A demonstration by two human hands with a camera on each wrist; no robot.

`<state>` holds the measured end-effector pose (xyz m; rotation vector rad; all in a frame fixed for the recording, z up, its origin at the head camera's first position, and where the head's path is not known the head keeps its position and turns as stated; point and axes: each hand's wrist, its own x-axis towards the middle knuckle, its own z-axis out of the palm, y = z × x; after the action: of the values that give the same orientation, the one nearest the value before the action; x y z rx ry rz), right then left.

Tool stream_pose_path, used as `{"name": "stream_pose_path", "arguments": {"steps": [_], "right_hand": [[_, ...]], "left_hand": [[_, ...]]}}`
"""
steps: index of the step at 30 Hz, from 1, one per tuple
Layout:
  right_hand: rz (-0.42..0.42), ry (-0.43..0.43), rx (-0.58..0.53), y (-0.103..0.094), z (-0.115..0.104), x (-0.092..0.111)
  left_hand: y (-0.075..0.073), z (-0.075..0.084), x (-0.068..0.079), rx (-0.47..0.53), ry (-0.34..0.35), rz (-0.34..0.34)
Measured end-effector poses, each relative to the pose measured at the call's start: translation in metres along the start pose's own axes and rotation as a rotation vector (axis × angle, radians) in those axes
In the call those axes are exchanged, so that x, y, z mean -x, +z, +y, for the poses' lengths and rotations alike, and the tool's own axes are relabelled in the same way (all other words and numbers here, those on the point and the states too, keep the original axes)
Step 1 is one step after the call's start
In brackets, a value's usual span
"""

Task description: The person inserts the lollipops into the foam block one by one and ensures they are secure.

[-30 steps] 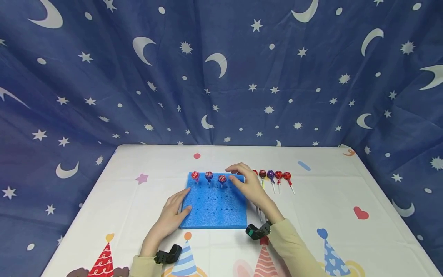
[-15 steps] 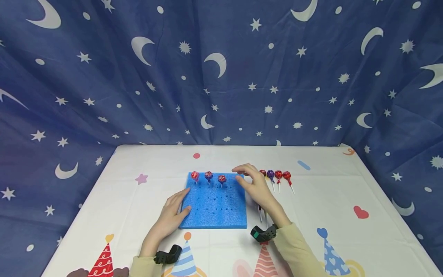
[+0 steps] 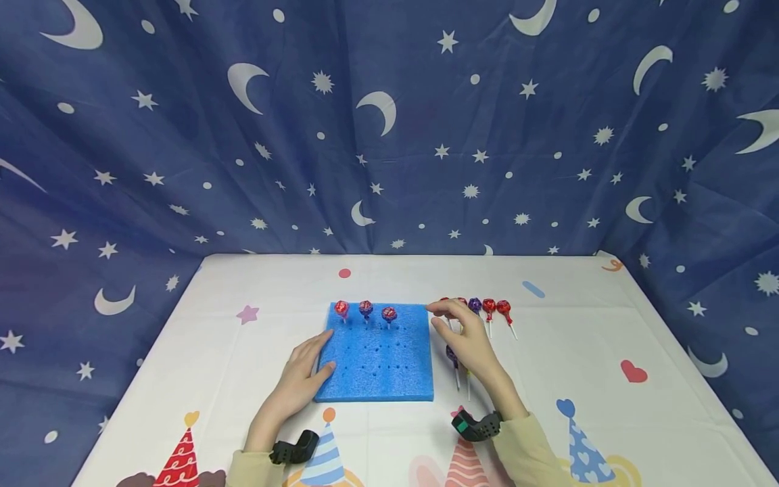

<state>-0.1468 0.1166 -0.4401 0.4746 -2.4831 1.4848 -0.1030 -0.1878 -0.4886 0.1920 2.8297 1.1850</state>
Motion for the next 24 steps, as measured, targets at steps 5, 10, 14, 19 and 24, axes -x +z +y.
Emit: {"name": "stream_pose_path", "arguments": {"steps": [5,10,14,19,24], "right_hand": [[0.014,0.010,0.005,-0.013,-0.019,0.011],[0.039,0.018,-0.006,-0.016,0.001,0.020],[0.052,0.049,0.004,-0.016,0.019,0.026],[0.054,0.091,0.027,-0.021,0.020,0.031],[0.051,0.109,0.039,-0.026,0.024,0.034]], "left_hand": [[0.000,-0.001,0.000,-0.001,0.001,0.003],[0.000,-0.001,-0.001,-0.002,0.001,0.002],[0.000,-0.001,-0.001,-0.003,0.001,0.005],[0.000,-0.001,-0.001,-0.003,0.002,0.008],[0.000,-0.002,0.000,-0.002,0.004,0.007]]}}
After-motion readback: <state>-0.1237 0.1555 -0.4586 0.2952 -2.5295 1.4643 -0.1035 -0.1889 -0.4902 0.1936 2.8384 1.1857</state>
